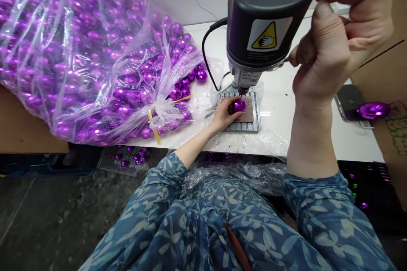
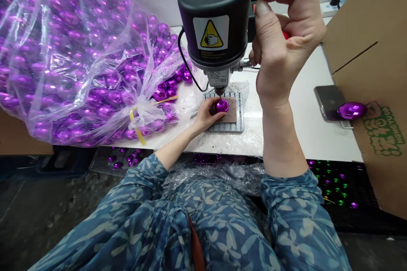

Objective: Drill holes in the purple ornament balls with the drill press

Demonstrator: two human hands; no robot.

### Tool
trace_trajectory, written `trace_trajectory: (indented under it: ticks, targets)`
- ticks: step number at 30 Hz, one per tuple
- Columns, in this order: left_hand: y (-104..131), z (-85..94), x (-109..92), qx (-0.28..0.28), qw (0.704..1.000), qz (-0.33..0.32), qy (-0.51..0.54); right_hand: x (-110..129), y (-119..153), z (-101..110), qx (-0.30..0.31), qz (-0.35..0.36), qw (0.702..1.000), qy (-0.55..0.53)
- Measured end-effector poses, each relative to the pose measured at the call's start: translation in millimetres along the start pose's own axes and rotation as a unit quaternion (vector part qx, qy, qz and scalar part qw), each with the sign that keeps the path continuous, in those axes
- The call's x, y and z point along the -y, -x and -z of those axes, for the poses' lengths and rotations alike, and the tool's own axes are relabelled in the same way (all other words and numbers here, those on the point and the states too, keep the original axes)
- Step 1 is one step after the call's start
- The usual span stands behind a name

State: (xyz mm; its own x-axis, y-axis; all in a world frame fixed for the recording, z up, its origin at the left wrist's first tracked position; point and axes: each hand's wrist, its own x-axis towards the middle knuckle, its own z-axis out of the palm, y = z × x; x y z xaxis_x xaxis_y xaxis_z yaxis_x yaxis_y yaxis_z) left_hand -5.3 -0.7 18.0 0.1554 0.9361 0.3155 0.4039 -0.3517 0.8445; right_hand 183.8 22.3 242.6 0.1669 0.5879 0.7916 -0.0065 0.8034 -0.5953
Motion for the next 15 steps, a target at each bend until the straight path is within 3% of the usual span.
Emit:
trace_trajectory:
  ticks: [7,15]
  targets:
    - [8,-4.7,-2,-0.019,0.999,0.016,0.021,-2,5,0,-0.022,0.000,1.000,0.000]
    - [11,-4.7,-6,-0.013,0.999,0.028,-0.009,-2,39,3,-0.047,0.031,0.998,0.021]
